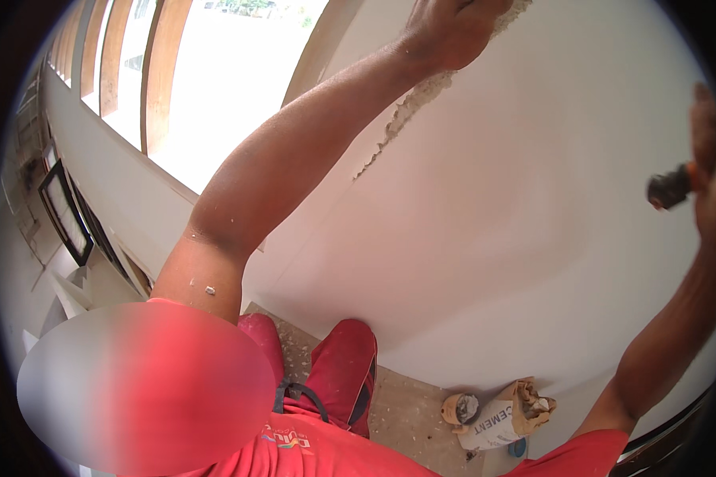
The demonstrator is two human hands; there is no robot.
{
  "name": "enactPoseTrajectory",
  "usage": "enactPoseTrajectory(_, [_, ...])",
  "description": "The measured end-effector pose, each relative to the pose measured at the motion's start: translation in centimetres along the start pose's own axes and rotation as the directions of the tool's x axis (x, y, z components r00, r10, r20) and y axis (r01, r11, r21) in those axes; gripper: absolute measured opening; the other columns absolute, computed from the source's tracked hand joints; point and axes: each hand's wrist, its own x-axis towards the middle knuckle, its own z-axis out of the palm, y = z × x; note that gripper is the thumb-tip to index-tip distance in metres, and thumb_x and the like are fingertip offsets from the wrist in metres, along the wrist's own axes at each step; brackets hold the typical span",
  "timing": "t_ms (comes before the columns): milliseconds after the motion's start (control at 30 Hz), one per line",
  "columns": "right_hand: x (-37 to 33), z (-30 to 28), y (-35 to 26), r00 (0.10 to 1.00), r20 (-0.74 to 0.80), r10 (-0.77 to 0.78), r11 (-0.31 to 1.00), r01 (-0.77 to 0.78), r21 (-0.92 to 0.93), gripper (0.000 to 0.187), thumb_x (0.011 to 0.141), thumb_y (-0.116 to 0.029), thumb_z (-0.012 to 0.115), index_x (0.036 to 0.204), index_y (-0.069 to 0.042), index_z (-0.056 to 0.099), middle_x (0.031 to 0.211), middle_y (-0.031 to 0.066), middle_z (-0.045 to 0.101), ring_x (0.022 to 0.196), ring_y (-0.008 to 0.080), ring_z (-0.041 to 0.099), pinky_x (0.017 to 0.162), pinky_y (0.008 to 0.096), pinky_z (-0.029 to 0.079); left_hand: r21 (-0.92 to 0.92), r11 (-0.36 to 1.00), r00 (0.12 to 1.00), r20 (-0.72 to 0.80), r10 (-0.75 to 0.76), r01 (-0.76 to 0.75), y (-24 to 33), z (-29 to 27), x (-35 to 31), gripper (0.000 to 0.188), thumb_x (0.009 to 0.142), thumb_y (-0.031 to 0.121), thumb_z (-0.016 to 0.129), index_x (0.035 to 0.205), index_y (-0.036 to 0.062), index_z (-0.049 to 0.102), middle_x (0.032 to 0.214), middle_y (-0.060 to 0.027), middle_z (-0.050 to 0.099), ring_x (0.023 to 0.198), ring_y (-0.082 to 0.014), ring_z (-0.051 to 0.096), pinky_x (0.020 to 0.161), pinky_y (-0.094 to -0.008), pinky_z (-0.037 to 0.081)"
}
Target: The person uses a hammer and chisel to chip away at a horizontal line on a wall next to a spiral staircase. They repeatedly strike the chisel to remove material along the line, occasionally pausing to reposition the tools.
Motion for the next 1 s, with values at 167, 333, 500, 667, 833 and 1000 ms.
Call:
enactPoseTrajectory(167, [-0.8,2.6,-1.9,0.995,0.086,0.042,0.999,-0.04,-0.02,0.047,0.106,-0.043,0.051,0.125,-0.002,0.065,0.095,0.0077,0.066,0.084,0.0169,0.058,0.086,0.0295,0.047,0.175,0.985,1.0,0.015,-0.007,0.004,0.2,-1.7,-0.5,0.048,0.101,0.028,0.051,0.058,0.0081,0.046,0.051,0.0067,0.035,0.049,-0.005,0.036,0.045,-0.0337,0.025])
enactPoseTrajectory(333, [0.0,-0.7,0.7,0.996,-0.078,-0.038,0.997,0.032,-0.076,0.047,0.106,-0.043,0.052,0.125,-0.002,0.065,0.095,0.0077,0.065,0.085,0.0174,0.057,0.086,0.0303,0.047,0.053,0.998,1.0,-0.001,-0.017,0.017,0.3,0.2,-0.1,0.047,0.101,0.027,0.051,0.059,0.0083,0.046,0.052,0.0072,0.036,0.049,-0.0051,0.036,0.045,-0.0339,0.026])
enactPoseTrajectory(500, [-1.2,3.8,-3.3,0.984,-0.027,0.178,0.981,-0.18,-0.067,0.047,0.106,-0.043,0.052,0.124,-0.001,0.065,0.095,0.0077,0.065,0.086,0.0178,0.057,0.086,0.031,0.047,0.201,0.979,0.999,0.014,0.032,-0.035,-0.5,-1.5,0.0,0.044,0.101,0.027,0.051,0.061,0.0086,0.047,0.054,0.0076,0.037,0.052,-0.005,0.036,0.046,-0.0336,0.026])
enactPoseTrajectory(667, [-0.6,1.9,-1.7,0.991,-0.131,0.005,0.997,-0.016,-0.081,0.045,0.106,-0.042,0.053,0.122,-0.002,0.065,0.089,0.0069,0.059,0.08,0.0176,0.053,0.079,0.0312,0.045,0.132,0.991,0.999,0.036,0.033,-0.037,-0.2,-1.0,0.2,0.044,0.101,0.025,0.051,0.06,0.0089,0.045,0.055,0.0073,0.034,0.054,-0.005,0.035,0.048,-0.0336,0.026])
enactPoseTrajectory(833, [-1.0,4.2,-2.2,0.999,0.024,0.022,0.999,-0.021,-0.035,0.045,0.106,-0.041,0.052,0.12,-0.001,0.067,0.075,-0.0001,0.051,0.067,0.0113,0.043,0.066,0.0283,0.039,0.138,0.99,0.999,0.035,0.025,-0.03,-0.5,-1.5,-0.2,0.045,0.101,0.025,0.051,0.059,0.009,0.041,0.055,0.0068,0.032,0.054,-0.0052,0.033,0.048,-0.0346,0.024])
enactPoseTrajectory(1000, [1.1,-1.7,5.1,0.963,-0.106,0.249,0.95,-0.222,0.221,0.043,0.106,-0.039,0.053,0.118,-0.001,0.067,0.078,-0.0034,0.053,0.076,0.0097,0.055,0.074,0.0274,0.047,0.085,0.996,1.0,0.013,0.01,-0.011,-0.2,-0.3,0.0,0.045,0.1,0.025,0.051,0.06,0.0091,0.041,0.055,0.0071,0.032,0.054,-0.0046,0.033,0.048,-0.0347,0.024])
